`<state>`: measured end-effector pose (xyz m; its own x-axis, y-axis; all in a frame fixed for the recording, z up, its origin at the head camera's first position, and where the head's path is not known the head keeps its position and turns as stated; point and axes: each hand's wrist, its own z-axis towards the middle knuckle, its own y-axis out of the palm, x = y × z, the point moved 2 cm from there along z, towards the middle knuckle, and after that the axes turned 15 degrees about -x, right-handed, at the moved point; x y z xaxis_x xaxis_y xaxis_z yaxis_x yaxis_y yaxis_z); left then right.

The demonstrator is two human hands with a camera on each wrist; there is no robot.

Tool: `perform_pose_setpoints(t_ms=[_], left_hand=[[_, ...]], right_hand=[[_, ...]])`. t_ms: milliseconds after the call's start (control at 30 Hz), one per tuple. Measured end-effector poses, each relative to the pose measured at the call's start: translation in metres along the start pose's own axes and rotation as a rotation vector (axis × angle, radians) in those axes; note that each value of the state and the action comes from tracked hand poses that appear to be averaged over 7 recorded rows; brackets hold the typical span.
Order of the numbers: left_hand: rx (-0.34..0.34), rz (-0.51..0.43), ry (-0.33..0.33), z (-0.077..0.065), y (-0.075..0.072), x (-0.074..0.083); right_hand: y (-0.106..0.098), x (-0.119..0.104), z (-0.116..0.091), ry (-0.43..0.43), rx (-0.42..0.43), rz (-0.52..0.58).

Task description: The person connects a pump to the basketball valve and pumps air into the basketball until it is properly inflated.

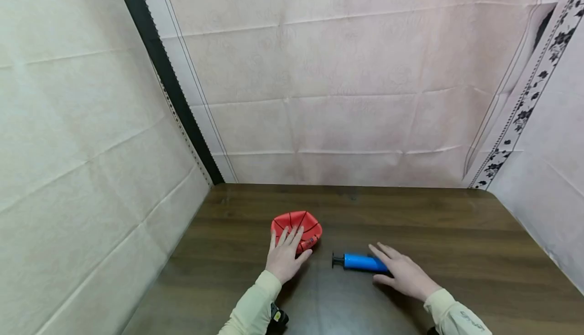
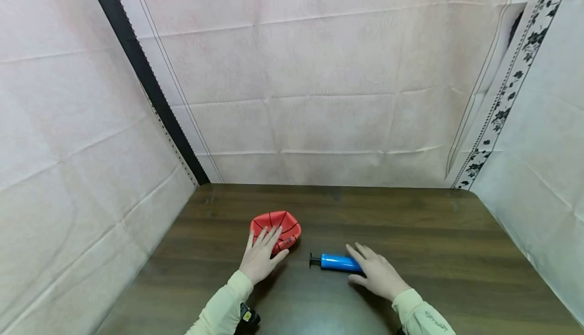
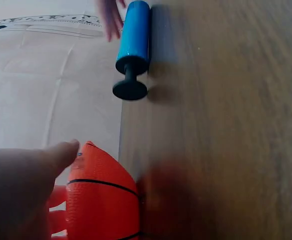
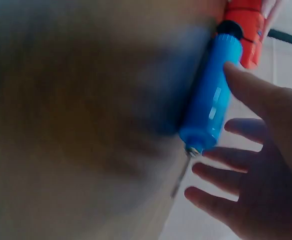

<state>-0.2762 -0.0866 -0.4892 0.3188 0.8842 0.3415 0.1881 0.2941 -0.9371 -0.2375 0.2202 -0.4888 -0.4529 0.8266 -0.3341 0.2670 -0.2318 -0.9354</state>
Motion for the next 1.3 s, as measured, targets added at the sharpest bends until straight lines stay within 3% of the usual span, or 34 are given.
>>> perform_pose_setpoints(t_ms=[133,300,633,767,967,1133,1300], left_hand=[[0.014,0.020,0.003,0.004,0.002,-0.001],[0.093,0.074,0.025,0.009,0.000,0.001],[0.126,0.053,0.045,0.023,0.002,0.011],[0.142,0.031,0.013,0.030,0.006,0.014],[0.195,0.031,-0.020,0.038,0.008,0.017],[0.255,0.029,-0.018,0.038,0.009,0.016],[0.319,0.013,0.018,0.031,0.003,0.020]], right_hand=[[0.008,-0.006,0.005,-0.035,-0.043,-0.068],[0.008,-0.009,0.008,-0.058,0.026,-0.180],[0.007,-0.012,0.009,-0.069,0.052,-0.181],[0.006,-0.012,0.010,-0.039,0.070,-0.130],[-0.002,-0.013,0.013,-0.003,0.080,0.067],[-0.010,-0.015,0.019,-0.012,0.097,0.174],[-0.020,-0.018,0.024,-0.030,0.179,0.308]])
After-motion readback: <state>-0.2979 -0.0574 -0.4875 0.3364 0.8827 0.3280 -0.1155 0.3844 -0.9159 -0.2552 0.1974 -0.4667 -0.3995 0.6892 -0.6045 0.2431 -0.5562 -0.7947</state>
